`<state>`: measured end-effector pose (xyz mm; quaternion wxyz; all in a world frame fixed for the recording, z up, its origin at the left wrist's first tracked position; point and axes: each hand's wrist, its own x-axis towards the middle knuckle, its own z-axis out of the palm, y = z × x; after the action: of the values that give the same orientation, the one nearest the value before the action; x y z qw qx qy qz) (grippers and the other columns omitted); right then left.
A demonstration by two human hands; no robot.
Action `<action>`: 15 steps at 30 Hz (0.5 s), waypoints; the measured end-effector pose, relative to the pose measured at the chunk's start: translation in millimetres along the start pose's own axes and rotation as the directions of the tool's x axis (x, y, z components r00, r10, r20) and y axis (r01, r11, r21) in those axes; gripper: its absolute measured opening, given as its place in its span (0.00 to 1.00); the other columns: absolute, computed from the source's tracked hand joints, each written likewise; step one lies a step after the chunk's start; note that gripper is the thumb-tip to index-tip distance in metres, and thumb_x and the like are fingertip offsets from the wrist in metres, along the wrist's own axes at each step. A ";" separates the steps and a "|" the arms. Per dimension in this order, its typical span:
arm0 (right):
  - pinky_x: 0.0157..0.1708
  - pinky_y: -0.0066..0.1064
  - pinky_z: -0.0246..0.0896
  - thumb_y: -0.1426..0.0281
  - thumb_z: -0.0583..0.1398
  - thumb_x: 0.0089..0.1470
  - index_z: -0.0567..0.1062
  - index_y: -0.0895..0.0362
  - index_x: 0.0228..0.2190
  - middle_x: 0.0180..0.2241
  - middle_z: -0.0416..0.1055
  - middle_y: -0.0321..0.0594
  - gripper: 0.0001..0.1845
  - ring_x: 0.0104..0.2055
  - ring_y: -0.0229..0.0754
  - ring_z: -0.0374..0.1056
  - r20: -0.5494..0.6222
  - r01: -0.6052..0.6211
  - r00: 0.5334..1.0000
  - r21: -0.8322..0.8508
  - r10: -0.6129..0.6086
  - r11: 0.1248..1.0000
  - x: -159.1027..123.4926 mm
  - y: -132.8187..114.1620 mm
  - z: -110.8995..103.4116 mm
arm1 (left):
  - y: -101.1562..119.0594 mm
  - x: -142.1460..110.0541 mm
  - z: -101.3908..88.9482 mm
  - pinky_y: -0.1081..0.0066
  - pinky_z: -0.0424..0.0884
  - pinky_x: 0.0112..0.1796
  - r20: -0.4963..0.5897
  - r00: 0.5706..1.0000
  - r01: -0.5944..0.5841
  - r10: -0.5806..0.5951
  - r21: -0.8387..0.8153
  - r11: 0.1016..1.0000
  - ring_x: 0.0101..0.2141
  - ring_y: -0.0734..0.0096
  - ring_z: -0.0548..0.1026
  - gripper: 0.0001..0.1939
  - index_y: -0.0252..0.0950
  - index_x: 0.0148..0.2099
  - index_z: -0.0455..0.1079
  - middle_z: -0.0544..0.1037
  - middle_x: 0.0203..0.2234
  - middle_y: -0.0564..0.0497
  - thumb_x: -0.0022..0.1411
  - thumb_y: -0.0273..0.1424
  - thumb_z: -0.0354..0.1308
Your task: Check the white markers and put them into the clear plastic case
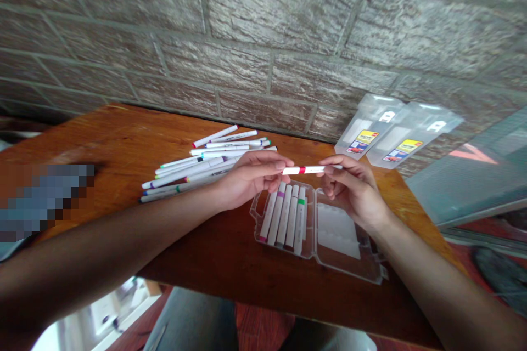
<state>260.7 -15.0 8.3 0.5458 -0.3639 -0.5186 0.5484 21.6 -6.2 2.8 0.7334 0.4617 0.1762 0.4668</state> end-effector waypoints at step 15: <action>0.18 0.23 0.60 0.69 0.73 0.50 0.87 0.53 0.34 0.26 0.80 0.36 0.06 0.19 0.31 0.64 0.026 -0.019 0.999 0.020 0.019 1.000 0.6 1.6 -1.3 | 0.3 -0.6 0.6 0.77 0.63 0.25 0.009 1.000 0.011 -0.011 0.002 1.000 0.21 0.79 0.71 0.09 0.33 0.38 0.84 0.82 0.23 0.48 0.56 0.32 0.75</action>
<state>261.5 -14.0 6.6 0.5372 -0.3561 -0.5168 0.5635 21.5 -6.9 3.4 0.7365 0.4634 0.1758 0.4604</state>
